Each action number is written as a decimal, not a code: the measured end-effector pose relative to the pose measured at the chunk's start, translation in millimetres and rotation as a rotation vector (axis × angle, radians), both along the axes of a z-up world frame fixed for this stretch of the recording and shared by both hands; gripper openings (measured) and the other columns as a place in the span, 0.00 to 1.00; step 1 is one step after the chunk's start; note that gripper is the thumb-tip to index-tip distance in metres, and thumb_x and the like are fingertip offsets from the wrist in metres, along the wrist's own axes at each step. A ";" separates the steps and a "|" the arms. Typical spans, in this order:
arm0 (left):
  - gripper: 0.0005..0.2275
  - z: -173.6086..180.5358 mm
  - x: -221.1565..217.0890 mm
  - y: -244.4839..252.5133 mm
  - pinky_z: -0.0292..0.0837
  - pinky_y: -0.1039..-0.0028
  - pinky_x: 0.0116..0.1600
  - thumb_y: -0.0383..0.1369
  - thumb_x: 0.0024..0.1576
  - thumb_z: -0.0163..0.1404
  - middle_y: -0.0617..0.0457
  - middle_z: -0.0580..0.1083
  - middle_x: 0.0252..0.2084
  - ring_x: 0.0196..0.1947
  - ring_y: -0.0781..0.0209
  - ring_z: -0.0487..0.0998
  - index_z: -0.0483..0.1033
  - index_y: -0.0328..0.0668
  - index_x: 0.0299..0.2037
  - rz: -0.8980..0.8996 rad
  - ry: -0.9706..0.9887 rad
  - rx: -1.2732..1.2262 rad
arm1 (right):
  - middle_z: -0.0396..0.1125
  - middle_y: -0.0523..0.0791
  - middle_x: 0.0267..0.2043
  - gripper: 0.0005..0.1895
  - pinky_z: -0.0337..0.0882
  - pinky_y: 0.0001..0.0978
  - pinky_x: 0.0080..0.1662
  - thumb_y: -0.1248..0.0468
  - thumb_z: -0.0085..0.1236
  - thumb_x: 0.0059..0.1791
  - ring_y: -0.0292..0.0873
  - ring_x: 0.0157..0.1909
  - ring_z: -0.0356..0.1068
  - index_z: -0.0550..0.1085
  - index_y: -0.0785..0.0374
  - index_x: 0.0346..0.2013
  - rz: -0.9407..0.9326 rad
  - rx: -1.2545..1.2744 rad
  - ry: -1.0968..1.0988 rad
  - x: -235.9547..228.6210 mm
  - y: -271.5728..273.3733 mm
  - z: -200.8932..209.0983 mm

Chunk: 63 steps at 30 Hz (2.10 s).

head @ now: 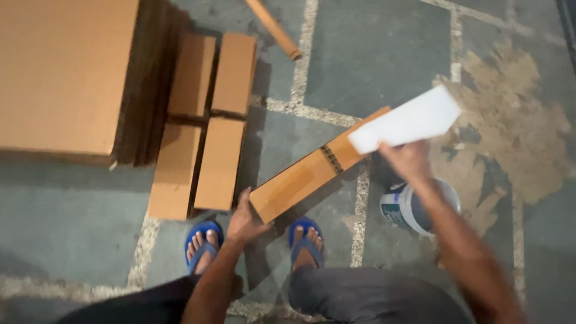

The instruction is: The person applies liquid adhesive to the edges of flat cardboard pieces using a white foam applicator. They then fold the cardboard along scored lines to form box shapes and stack the finished units on the floor.

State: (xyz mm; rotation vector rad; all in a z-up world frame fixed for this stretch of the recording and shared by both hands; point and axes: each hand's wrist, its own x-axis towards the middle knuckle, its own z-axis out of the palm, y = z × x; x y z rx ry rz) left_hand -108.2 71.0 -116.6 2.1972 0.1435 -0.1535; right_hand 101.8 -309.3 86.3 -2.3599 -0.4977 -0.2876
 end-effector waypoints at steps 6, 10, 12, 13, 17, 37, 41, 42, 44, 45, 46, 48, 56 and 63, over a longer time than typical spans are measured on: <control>0.58 -20.1 1.5 4.0 0.64 0.58 0.66 0.44 0.35 0.72 0.31 0.58 0.69 0.67 0.34 0.64 0.41 0.38 0.71 -0.004 -0.061 -0.014 | 0.76 0.50 0.46 0.20 0.73 0.39 0.50 0.62 0.69 0.46 0.46 0.47 0.76 0.77 0.68 0.49 -0.367 -0.007 0.076 62.7 -76.5 -18.6; 0.57 -26.7 0.8 1.6 0.65 0.57 0.65 0.45 0.35 0.71 0.33 0.58 0.69 0.66 0.33 0.64 0.41 0.41 0.71 0.003 0.028 -0.045 | 0.74 0.48 0.48 0.24 0.73 0.35 0.49 0.62 0.67 0.46 0.42 0.47 0.74 0.73 0.70 0.54 -0.348 0.256 0.152 78.4 -89.7 -84.0; 0.57 -28.8 1.7 3.7 0.64 0.55 0.65 0.44 0.35 0.71 0.31 0.58 0.69 0.66 0.30 0.63 0.41 0.40 0.70 -0.014 -0.049 -0.042 | 0.74 0.49 0.49 0.25 0.73 0.34 0.51 0.63 0.68 0.46 0.42 0.50 0.75 0.72 0.71 0.55 -0.361 0.237 0.167 84.0 -95.4 -98.2; 0.57 -30.0 2.8 4.3 0.64 0.55 0.65 0.44 0.35 0.71 0.31 0.58 0.69 0.66 0.30 0.63 0.42 0.39 0.70 -0.012 -0.049 -0.036 | 0.74 0.49 0.50 0.26 0.73 0.34 0.53 0.64 0.68 0.46 0.41 0.51 0.75 0.72 0.72 0.56 -0.369 0.229 0.177 85.1 -95.7 -103.6; 0.57 -32.8 2.0 3.0 0.67 0.54 0.63 0.45 0.35 0.71 0.31 0.59 0.68 0.65 0.30 0.65 0.42 0.36 0.70 -0.016 -0.131 -0.008 | 0.75 0.49 0.48 0.25 0.74 0.34 0.50 0.63 0.67 0.46 0.42 0.48 0.76 0.73 0.71 0.54 -0.451 0.207 0.208 98.3 -96.3 -105.5; 0.56 -37.6 0.1 1.6 0.69 0.57 0.62 0.47 0.34 0.71 0.33 0.60 0.68 0.64 0.34 0.67 0.45 0.35 0.69 0.001 -0.053 -0.054 | 0.68 0.50 0.54 0.29 0.76 0.53 0.51 0.65 0.54 0.49 0.52 0.56 0.72 0.62 0.68 0.63 -0.221 0.748 0.688 41.5 -107.0 -132.1; 0.58 -31.2 3.9 0.7 0.66 0.56 0.63 0.45 0.34 0.72 0.32 0.60 0.67 0.64 0.33 0.66 0.43 0.32 0.70 -0.001 -0.036 -0.090 | 0.69 0.51 0.54 0.25 0.77 0.50 0.53 0.63 0.51 0.52 0.51 0.55 0.72 0.63 0.68 0.63 -0.233 0.981 0.793 28.4 -92.1 -145.0; 0.57 -27.8 3.6 0.2 0.66 0.56 0.64 0.44 0.35 0.72 0.32 0.60 0.67 0.64 0.33 0.66 0.43 0.32 0.70 0.003 -0.042 -0.115 | 0.69 0.51 0.54 0.25 0.77 0.51 0.52 0.63 0.51 0.51 0.51 0.55 0.72 0.64 0.67 0.62 -0.236 0.980 0.788 20.9 -79.4 -142.2; 0.55 -22.5 1.8 -0.3 0.67 0.59 0.65 0.44 0.35 0.70 0.36 0.63 0.66 0.64 0.38 0.69 0.46 0.35 0.70 0.042 0.048 -0.164 | 0.69 0.50 0.53 0.25 0.77 0.50 0.52 0.64 0.52 0.50 0.50 0.54 0.73 0.65 0.68 0.61 -0.233 0.900 0.756 -1.2 -41.4 -133.9; 0.54 -21.2 2.6 -3.5 0.68 0.61 0.66 0.44 0.35 0.70 0.38 0.65 0.65 0.65 0.41 0.70 0.47 0.36 0.70 0.062 0.092 -0.192 | 0.69 0.50 0.53 0.24 0.77 0.49 0.53 0.65 0.53 0.50 0.50 0.53 0.73 0.65 0.69 0.61 -0.227 0.822 0.721 -14.0 -20.3 -128.1; 0.54 -21.3 5.6 -8.5 0.66 0.59 0.67 0.44 0.35 0.70 0.36 0.63 0.66 0.65 0.38 0.68 0.48 0.35 0.70 0.056 -0.005 -0.145 | 0.69 0.50 0.54 0.24 0.76 0.47 0.54 0.65 0.53 0.50 0.49 0.53 0.74 0.66 0.70 0.60 -0.221 0.744 0.684 -25.2 0.2 -121.7; 0.55 -23.6 11.7 -18.5 0.62 0.55 0.68 0.44 0.35 0.72 0.32 0.59 0.67 0.67 0.34 0.63 0.48 0.32 0.69 0.032 -0.192 -0.048 | 0.71 0.52 0.54 0.22 0.74 0.46 0.56 0.65 0.58 0.51 0.52 0.53 0.73 0.70 0.70 0.59 -0.054 0.432 0.382 -45.8 36.1 -109.9; 0.54 -26.5 28.7 -49.2 0.54 0.49 0.68 0.47 0.38 0.71 0.34 0.57 0.70 0.70 0.34 0.59 0.48 0.33 0.70 0.074 -0.055 -0.030 | 0.67 0.57 0.62 0.28 0.73 0.45 0.59 0.61 0.56 0.52 0.60 0.59 0.73 0.66 0.67 0.65 0.396 0.024 -0.045 -108.9 118.1 -100.1; 0.53 -14.2 33.3 -37.8 0.65 0.55 0.66 0.48 0.34 0.71 0.38 0.62 0.68 0.66 0.39 0.67 0.50 0.42 0.68 0.075 -0.020 -0.022 | 0.73 0.51 0.57 0.22 0.75 0.44 0.56 0.63 0.61 0.51 0.53 0.54 0.75 0.72 0.64 0.60 0.396 0.109 0.212 -127.2 132.5 -52.8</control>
